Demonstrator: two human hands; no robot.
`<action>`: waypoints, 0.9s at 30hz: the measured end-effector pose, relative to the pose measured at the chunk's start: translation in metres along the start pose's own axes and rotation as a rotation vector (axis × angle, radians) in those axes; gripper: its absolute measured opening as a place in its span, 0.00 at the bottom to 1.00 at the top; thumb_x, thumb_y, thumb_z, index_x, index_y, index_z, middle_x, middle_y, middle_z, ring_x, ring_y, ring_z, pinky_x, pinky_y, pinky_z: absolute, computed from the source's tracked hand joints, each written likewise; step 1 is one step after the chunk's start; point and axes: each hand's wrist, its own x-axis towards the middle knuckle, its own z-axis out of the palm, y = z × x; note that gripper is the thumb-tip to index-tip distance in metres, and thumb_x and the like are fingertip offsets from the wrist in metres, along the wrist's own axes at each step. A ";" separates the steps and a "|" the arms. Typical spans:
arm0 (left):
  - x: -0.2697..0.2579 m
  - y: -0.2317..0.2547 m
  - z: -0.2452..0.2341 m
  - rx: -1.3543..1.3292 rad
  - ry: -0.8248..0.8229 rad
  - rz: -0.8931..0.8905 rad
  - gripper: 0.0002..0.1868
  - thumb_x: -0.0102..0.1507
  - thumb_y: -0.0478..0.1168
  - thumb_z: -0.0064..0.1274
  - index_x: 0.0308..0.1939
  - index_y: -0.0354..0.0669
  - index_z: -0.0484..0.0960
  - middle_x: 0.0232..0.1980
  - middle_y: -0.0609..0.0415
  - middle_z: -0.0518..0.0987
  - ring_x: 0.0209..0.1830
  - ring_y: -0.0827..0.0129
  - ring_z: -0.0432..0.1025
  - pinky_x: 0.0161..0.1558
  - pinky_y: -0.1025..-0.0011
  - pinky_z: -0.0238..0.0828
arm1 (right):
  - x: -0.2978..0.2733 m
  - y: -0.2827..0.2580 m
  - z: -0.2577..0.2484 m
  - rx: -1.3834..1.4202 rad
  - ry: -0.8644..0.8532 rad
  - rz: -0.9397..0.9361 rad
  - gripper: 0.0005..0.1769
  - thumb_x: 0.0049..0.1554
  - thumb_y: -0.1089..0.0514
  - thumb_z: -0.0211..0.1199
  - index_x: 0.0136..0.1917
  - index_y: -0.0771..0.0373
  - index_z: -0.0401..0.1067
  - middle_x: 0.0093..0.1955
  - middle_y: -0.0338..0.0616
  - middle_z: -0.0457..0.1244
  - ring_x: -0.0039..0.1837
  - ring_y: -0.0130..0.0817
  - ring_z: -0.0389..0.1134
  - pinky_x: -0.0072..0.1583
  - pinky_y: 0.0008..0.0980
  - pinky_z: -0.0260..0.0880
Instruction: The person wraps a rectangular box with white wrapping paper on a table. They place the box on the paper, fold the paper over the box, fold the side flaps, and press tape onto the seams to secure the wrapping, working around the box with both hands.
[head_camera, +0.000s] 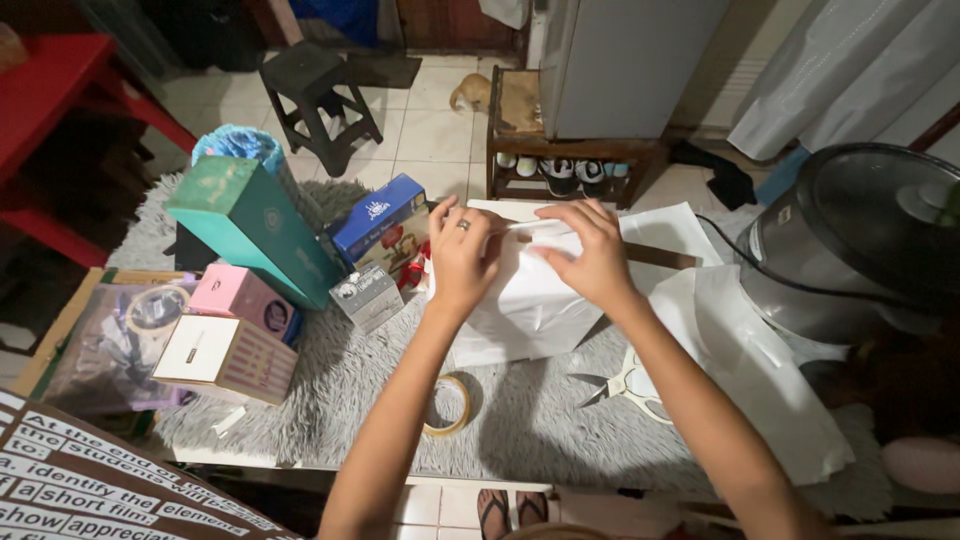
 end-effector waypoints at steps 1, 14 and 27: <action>-0.001 -0.001 0.001 -0.008 -0.009 0.009 0.10 0.56 0.28 0.61 0.36 0.43 0.77 0.37 0.56 0.77 0.46 0.60 0.72 0.71 0.50 0.60 | -0.001 0.007 -0.001 0.052 -0.059 0.057 0.19 0.43 0.62 0.76 0.49 0.66 0.77 0.48 0.46 0.69 0.52 0.46 0.69 0.56 0.41 0.67; 0.009 -0.039 0.003 -0.468 -0.332 -0.635 0.08 0.57 0.31 0.66 0.39 0.34 0.88 0.32 0.52 0.86 0.31 0.79 0.73 0.33 0.76 0.72 | -0.009 0.111 0.024 0.478 -0.277 0.400 0.12 0.48 0.61 0.78 0.43 0.69 0.79 0.41 0.39 0.71 0.44 0.20 0.67 0.45 0.24 0.68; 0.011 -0.077 0.021 -0.716 -0.380 -0.596 0.08 0.60 0.35 0.65 0.39 0.32 0.88 0.32 0.57 0.85 0.30 0.81 0.73 0.33 0.79 0.72 | -0.003 0.120 0.029 0.493 -0.351 0.542 0.16 0.43 0.65 0.80 0.45 0.72 0.81 0.41 0.42 0.72 0.41 0.21 0.69 0.46 0.24 0.71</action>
